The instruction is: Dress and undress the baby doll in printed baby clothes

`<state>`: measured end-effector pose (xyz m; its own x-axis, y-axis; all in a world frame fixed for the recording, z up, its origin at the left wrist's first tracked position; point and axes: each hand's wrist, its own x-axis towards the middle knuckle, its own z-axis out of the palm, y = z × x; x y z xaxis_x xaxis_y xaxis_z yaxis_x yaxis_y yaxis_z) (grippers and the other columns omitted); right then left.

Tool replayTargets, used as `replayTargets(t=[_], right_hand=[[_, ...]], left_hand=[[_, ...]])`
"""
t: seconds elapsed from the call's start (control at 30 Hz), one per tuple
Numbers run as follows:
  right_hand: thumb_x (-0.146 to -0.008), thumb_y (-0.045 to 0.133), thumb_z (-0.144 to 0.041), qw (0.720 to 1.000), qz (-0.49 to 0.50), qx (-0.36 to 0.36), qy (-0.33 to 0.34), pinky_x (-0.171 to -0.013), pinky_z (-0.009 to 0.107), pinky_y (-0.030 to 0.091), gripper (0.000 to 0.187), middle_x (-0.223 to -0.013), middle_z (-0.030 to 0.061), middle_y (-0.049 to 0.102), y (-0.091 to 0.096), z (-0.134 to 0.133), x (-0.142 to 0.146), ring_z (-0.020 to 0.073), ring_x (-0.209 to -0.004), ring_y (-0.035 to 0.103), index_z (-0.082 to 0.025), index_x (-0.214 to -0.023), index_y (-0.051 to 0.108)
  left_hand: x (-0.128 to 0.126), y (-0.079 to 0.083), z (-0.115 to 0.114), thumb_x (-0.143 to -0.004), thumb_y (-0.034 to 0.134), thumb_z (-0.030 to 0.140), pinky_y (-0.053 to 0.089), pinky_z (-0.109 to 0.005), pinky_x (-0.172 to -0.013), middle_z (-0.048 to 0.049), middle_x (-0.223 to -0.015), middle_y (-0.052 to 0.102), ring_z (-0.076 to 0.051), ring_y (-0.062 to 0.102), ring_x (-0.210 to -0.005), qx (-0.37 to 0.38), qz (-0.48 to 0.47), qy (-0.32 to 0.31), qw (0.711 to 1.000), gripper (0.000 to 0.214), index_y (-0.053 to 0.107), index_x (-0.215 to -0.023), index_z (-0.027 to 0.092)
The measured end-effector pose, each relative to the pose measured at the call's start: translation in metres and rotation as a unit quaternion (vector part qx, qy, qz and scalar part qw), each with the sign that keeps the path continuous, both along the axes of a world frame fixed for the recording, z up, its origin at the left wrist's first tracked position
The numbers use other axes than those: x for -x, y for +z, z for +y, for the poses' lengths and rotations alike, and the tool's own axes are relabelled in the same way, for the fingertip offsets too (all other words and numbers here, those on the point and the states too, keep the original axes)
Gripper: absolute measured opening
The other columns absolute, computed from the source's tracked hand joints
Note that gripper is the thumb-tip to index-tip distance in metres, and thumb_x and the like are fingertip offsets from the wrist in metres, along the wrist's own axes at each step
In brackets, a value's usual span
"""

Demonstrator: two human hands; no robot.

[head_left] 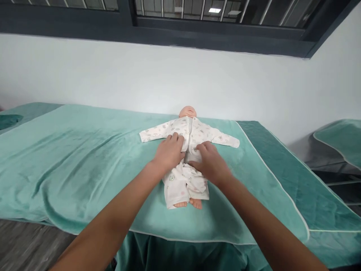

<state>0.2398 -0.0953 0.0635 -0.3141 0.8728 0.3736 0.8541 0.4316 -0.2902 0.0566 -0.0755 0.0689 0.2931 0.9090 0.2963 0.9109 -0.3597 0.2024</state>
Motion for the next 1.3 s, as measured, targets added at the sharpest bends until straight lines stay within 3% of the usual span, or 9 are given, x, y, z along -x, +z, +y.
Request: replayTargets(t=[0.17,0.3,0.37,0.47,0.57,0.73,1.0,1.17,1.3], right_hand=[[-0.096,0.043,-0.027,0.999,-0.018,-0.030,-0.036,-0.066,0.031,0.039,0.017,-0.081,0.0065,0.059,0.003,0.022,0.004,0.0212,-0.075,0.056,-0.021,-0.082,0.051],[-0.093,0.042,-0.041,0.945,0.259,0.013,-0.200,-0.058,0.029,0.039,0.023,-0.071,0.0004,0.057,-0.005,0.031,-0.064,0.0170,-0.060,0.055,-0.021,-0.083,0.050],[-0.088,0.050,-0.041,0.929,0.249,0.055,-0.266,-0.058,0.030,0.040,0.022,-0.067,0.0005,0.057,-0.019,0.027,-0.098,0.0173,-0.058,0.054,-0.021,-0.080,0.052],[-0.082,0.059,-0.044,0.946,0.215,0.004,-0.241,-0.065,0.032,0.043,0.025,-0.082,0.0044,0.062,-0.036,0.011,-0.109,0.0181,-0.067,0.056,-0.020,-0.087,0.056],[-0.089,0.055,-0.041,0.964,0.252,0.081,-0.017,-0.072,0.031,0.047,0.020,-0.092,0.0048,0.065,-0.031,-0.005,-0.076,0.0179,-0.080,0.060,-0.021,-0.091,0.061],[-0.084,0.068,-0.035,0.945,0.092,0.195,0.244,-0.078,0.030,0.044,0.013,-0.087,0.0020,0.063,0.007,-0.006,-0.031,0.0181,-0.088,0.057,-0.022,-0.082,0.066],[-0.080,0.069,-0.020,0.939,-0.021,0.186,0.287,-0.075,0.030,0.044,0.010,-0.094,0.0017,0.062,0.023,-0.014,-0.014,0.0189,-0.091,0.057,-0.022,-0.088,0.064],[-0.084,0.063,-0.026,0.923,0.134,0.237,0.273,-0.072,0.028,0.043,0.006,-0.084,0.0001,0.060,0.032,-0.021,-0.007,0.0169,-0.083,0.054,-0.022,-0.082,0.059],[-0.088,0.060,-0.044,0.872,0.298,0.327,0.209,-0.056,0.024,0.034,0.025,-0.068,-0.0042,0.048,0.036,-0.008,-0.019,0.0110,-0.062,0.043,-0.021,-0.080,0.055]], left_hand=[[0.010,-0.004,0.015,-0.092,0.046,0.029,0.044,-0.033,-0.072,-0.0052,-0.083,0.059,-0.022,0.058,-0.081,-0.025,-0.209,0.060,0.976,0.012,0.053,-0.086,0.021],[0.063,-0.037,0.010,-0.086,0.052,0.040,0.048,-0.032,-0.063,-0.0012,-0.073,0.055,-0.016,0.055,-0.064,0.039,-0.604,0.221,0.765,0.021,0.050,-0.082,0.019],[0.083,-0.055,0.001,-0.080,0.059,0.037,0.048,-0.031,-0.059,0.0013,-0.068,0.050,-0.014,0.051,-0.059,0.046,-0.622,0.285,0.728,0.020,0.051,-0.082,0.020],[0.084,-0.063,-0.013,-0.075,0.066,0.035,0.048,-0.028,-0.064,0.0006,-0.081,0.055,-0.015,0.055,-0.073,-0.006,-0.569,0.255,0.782,0.026,0.058,-0.096,0.022],[0.064,-0.045,-0.020,-0.081,0.061,0.042,0.046,-0.028,-0.068,-0.0013,-0.088,0.061,-0.016,0.056,-0.078,0.099,-0.476,0.062,0.872,0.024,0.067,-0.095,0.023],[0.050,-0.003,-0.032,-0.081,0.065,0.047,0.042,-0.028,-0.072,-0.0010,-0.097,0.063,-0.016,0.056,-0.082,0.224,-0.247,-0.156,0.930,0.027,0.069,-0.094,0.024],[0.043,0.013,-0.046,-0.084,0.062,0.038,0.037,-0.032,-0.073,-0.0009,-0.088,0.063,-0.021,0.055,-0.089,0.170,-0.054,-0.225,0.958,0.015,0.061,-0.087,0.024],[0.038,0.014,-0.046,-0.085,0.059,0.041,0.032,-0.031,-0.066,0.0003,-0.073,0.057,-0.018,0.049,-0.072,0.165,-0.075,-0.225,0.957,0.021,0.058,-0.076,0.023],[0.040,0.015,-0.033,-0.083,0.061,0.045,0.030,-0.028,-0.060,0.0014,-0.069,0.052,-0.016,0.046,-0.066,0.184,-0.232,-0.159,0.942,0.030,0.053,-0.068,0.021]])
